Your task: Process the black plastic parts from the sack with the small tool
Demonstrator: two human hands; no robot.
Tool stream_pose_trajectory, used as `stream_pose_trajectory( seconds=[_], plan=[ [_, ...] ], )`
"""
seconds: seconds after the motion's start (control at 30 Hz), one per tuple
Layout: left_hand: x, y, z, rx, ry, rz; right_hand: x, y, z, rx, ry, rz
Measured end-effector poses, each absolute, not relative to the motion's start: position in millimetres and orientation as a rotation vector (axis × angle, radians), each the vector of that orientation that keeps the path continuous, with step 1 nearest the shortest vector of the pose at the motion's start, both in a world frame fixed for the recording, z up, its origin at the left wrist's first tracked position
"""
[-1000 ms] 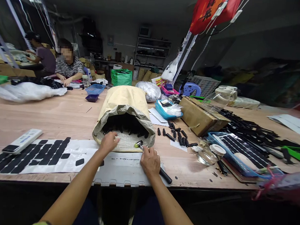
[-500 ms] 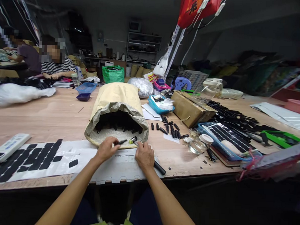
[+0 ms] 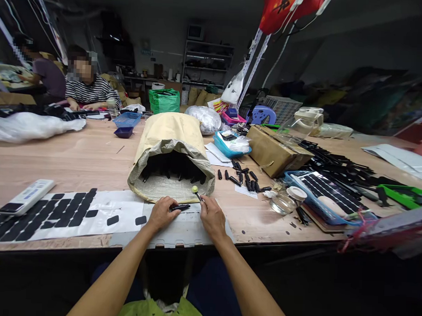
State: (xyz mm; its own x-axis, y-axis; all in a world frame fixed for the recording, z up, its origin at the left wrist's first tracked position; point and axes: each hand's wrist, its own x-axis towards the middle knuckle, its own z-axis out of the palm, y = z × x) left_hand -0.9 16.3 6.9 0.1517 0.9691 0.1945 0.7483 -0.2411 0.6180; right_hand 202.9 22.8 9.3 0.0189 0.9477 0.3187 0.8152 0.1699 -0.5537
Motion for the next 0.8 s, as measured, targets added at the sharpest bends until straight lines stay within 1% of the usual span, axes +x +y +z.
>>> stream_pose_trajectory(
  seconds=[0.1, 0.2, 0.43, 0.67, 0.8],
  plan=[
    [0, 16, 5, 2.053, 1.637, 0.822, 201, 4, 13, -1.504, -1.776, 0.383],
    [-1, 17, 4, 2.045, 1.629, 0.836, 197, -12, 11, -1.433, -1.800, 0.406],
    [-1, 19, 2, 2.028, 1.639, 0.830, 190, -21, 7, -1.522, -1.889, 0.380],
    [-2, 20, 0, 2.017, 1.625, 0.854, 178, -23, 12, -1.424, -1.895, 0.357],
    [-3, 20, 0, 2.017, 1.621, 0.846, 174, -23, 8, -1.452, -1.954, 0.372]
  ],
)
